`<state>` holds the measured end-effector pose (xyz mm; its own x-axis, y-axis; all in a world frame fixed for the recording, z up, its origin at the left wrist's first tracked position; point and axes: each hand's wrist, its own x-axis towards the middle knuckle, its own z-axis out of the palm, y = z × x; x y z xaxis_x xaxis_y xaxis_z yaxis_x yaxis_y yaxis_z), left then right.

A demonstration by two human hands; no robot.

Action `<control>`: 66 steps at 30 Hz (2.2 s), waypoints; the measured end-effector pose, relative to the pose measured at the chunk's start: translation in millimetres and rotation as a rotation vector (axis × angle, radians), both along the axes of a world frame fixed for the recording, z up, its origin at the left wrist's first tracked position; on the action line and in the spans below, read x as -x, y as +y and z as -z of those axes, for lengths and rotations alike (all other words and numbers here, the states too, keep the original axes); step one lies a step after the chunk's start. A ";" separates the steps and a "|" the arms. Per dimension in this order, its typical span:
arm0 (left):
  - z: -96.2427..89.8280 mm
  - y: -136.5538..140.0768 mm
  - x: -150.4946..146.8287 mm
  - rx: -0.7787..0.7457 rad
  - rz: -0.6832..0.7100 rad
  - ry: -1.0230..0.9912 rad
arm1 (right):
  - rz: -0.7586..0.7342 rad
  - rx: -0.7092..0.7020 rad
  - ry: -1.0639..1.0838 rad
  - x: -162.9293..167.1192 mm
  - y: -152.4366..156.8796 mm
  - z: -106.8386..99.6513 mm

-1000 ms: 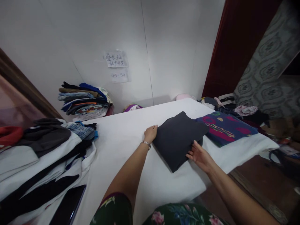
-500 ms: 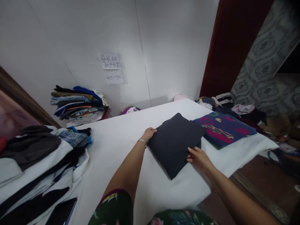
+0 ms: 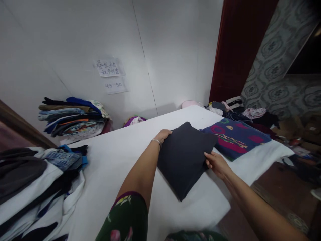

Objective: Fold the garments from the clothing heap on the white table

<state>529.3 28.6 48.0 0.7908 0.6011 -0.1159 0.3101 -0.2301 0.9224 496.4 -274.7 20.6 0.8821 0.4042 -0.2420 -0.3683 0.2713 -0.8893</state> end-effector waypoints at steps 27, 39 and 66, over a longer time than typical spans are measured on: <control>-2.7 -6.8 102.4 -0.571 -0.050 -0.101 | 0.146 0.566 -0.183 -56.6 -51.5 18.5; 19.9 -83.0 174.6 0.582 -0.237 -0.059 | -0.020 0.178 0.124 -70.3 -7.2 5.1; 39.0 -45.4 359.4 -0.984 0.130 -0.002 | -0.443 0.534 -1.448 139.9 25.0 17.8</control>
